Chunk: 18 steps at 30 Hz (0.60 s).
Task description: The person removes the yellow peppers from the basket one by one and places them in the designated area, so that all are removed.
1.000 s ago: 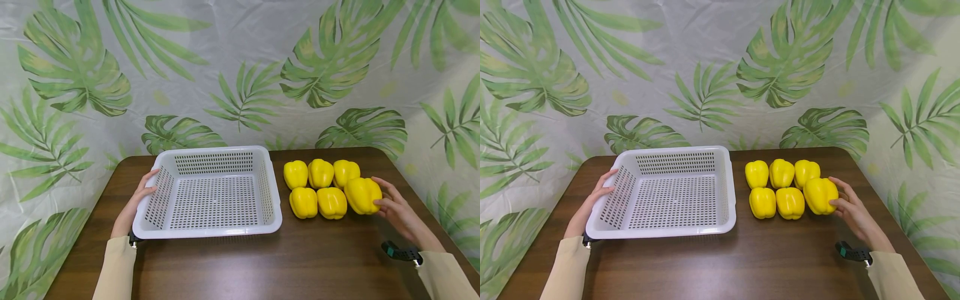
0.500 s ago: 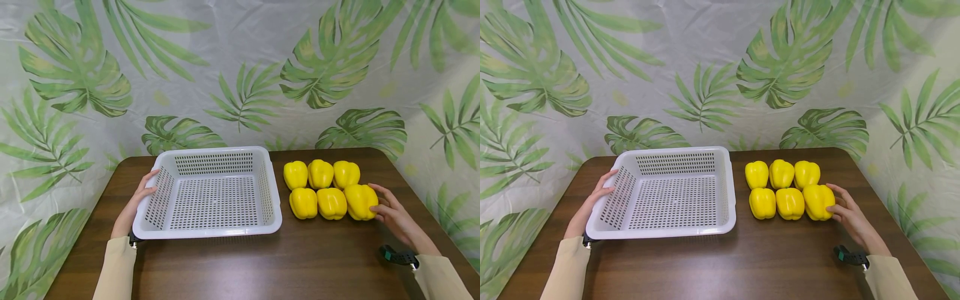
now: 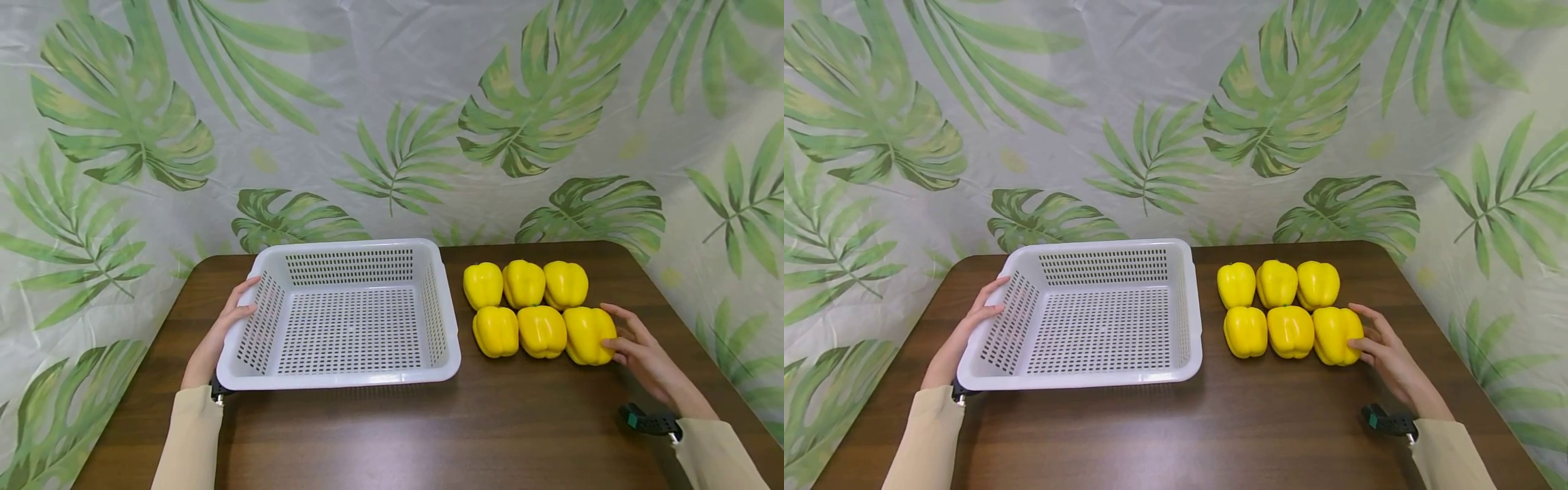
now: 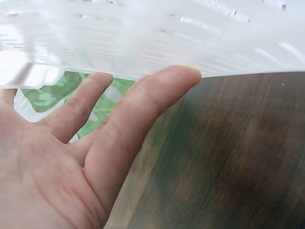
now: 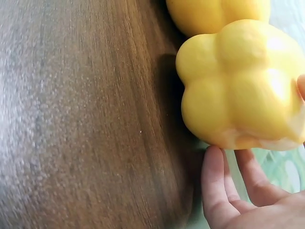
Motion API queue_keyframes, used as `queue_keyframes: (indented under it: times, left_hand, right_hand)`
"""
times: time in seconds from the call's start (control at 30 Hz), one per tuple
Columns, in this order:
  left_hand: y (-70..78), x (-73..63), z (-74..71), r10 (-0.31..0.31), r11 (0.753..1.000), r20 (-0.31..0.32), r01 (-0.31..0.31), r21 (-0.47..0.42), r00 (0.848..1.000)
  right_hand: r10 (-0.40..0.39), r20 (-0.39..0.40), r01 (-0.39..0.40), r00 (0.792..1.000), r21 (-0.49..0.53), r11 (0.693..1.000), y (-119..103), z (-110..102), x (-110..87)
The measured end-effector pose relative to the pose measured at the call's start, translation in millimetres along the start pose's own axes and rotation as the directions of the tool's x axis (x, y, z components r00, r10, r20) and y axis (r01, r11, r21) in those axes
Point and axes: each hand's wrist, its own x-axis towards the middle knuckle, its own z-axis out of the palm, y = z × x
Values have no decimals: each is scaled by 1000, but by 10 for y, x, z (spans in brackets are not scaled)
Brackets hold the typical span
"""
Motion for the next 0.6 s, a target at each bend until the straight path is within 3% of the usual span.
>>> queue_keyframes:
  times: [0.27, 0.43, 0.6]
  left_hand:
    - [45, -13, 14, -78, 997, 5, 78, 9, 997]
    - [119, -46, -7, -184, 974, -13, 184, 132, 983]
    - [226, -41, -66, -185, 939, -66, 196, 282, 981]
  right_hand:
    - [-12, -29, 12, 999, 8, 1000, -34, 8, 21]
    - [-82, -66, 83, 994, 23, 996, -112, 14, 61]
    - [-157, -84, 161, 984, 38, 986, -236, 26, 140]
